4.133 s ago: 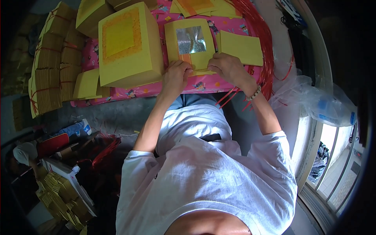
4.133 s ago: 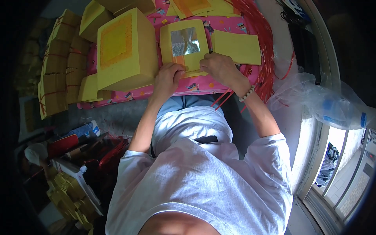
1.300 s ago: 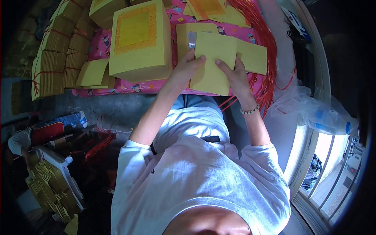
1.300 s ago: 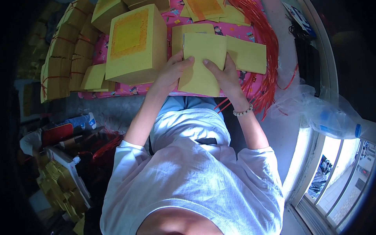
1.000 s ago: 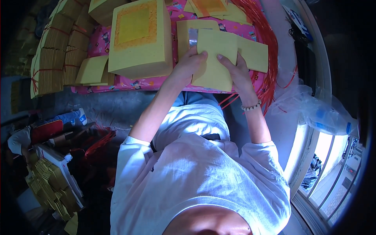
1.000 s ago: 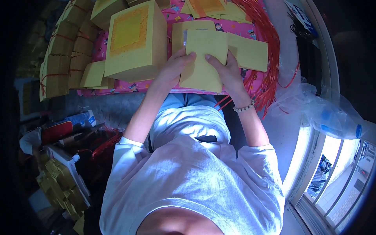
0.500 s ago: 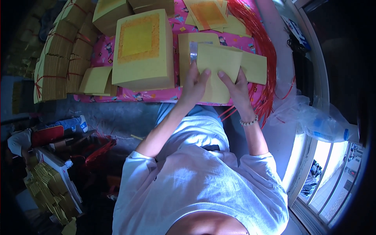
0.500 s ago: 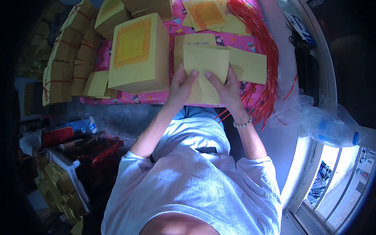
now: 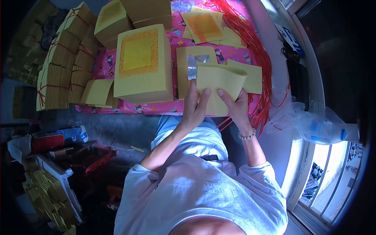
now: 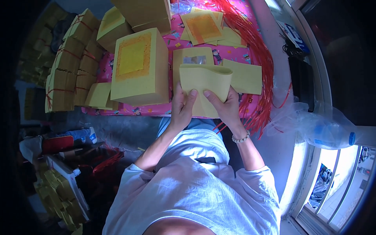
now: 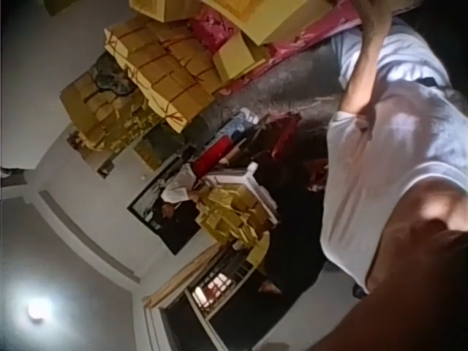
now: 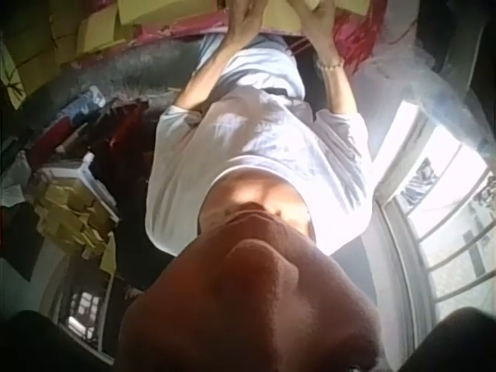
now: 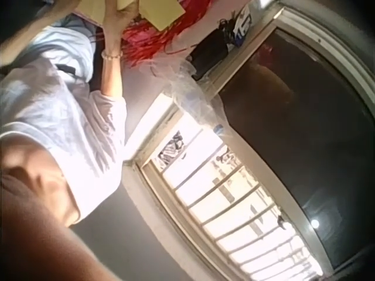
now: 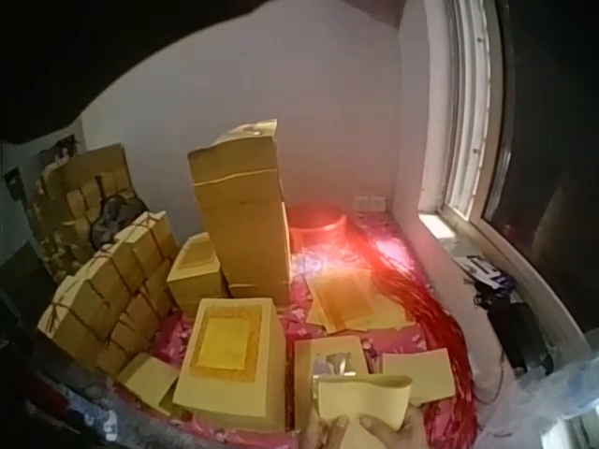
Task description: Sorting and inspecting stacks of yellow joss paper.
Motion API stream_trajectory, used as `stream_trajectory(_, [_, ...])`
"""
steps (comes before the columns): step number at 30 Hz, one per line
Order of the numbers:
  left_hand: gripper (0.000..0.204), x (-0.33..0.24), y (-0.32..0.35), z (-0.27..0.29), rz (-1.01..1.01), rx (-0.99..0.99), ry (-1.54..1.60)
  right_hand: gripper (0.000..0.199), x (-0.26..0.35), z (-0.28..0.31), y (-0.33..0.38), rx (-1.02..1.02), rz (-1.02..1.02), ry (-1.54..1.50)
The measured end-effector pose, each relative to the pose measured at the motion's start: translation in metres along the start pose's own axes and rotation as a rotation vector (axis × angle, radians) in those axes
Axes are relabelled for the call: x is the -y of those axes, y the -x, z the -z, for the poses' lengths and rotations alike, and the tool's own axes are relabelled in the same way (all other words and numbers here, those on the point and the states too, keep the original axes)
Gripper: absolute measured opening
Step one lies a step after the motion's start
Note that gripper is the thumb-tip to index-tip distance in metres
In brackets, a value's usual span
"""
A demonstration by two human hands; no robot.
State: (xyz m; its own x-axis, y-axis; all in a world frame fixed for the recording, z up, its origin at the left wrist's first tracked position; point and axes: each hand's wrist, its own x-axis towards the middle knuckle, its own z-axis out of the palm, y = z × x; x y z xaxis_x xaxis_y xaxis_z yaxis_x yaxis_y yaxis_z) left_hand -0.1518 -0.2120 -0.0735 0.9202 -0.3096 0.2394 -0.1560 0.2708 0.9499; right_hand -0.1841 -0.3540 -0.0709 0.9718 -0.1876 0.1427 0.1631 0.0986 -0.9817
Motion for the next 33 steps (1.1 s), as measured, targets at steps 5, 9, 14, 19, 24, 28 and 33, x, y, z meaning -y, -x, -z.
stream_trajectory(5, [0.028, 0.008, -0.001, 0.002, 0.019, -0.021, 0.037, 0.027, 0.003, 0.000, -0.003, -0.066, 0.029, 0.005])
stream_trajectory(9, [0.030, 0.002, -0.003, 0.001, 0.082, -0.010, 0.065, 0.026, -0.001, -0.003, -0.003, -0.099, -0.023, -0.001])
stream_trajectory(14, [0.027, 0.002, -0.002, 0.001, 0.096, -0.015, 0.063, 0.026, -0.004, -0.006, -0.001, -0.138, 0.020, -0.020])
stream_trajectory(19, [0.026, 0.001, -0.003, 0.001, 0.148, -0.021, 0.080, 0.027, -0.002, -0.004, -0.001, -0.122, -0.032, -0.031])
stream_trajectory(24, [0.027, 0.011, -0.003, 0.006, 0.185, -0.020, 0.039, 0.026, -0.005, -0.004, -0.010, -0.207, -0.024, -0.089])
stream_trajectory(28, [0.030, 0.013, -0.004, 0.011, 0.282, -0.029, 0.137, 0.022, -0.013, -0.004, -0.013, -0.232, 0.000, -0.019])
stream_trajectory(33, [0.030, 0.017, -0.007, 0.019, 0.376, 0.025, 0.180, 0.027, -0.019, 0.009, -0.025, -0.267, -0.047, -0.005])
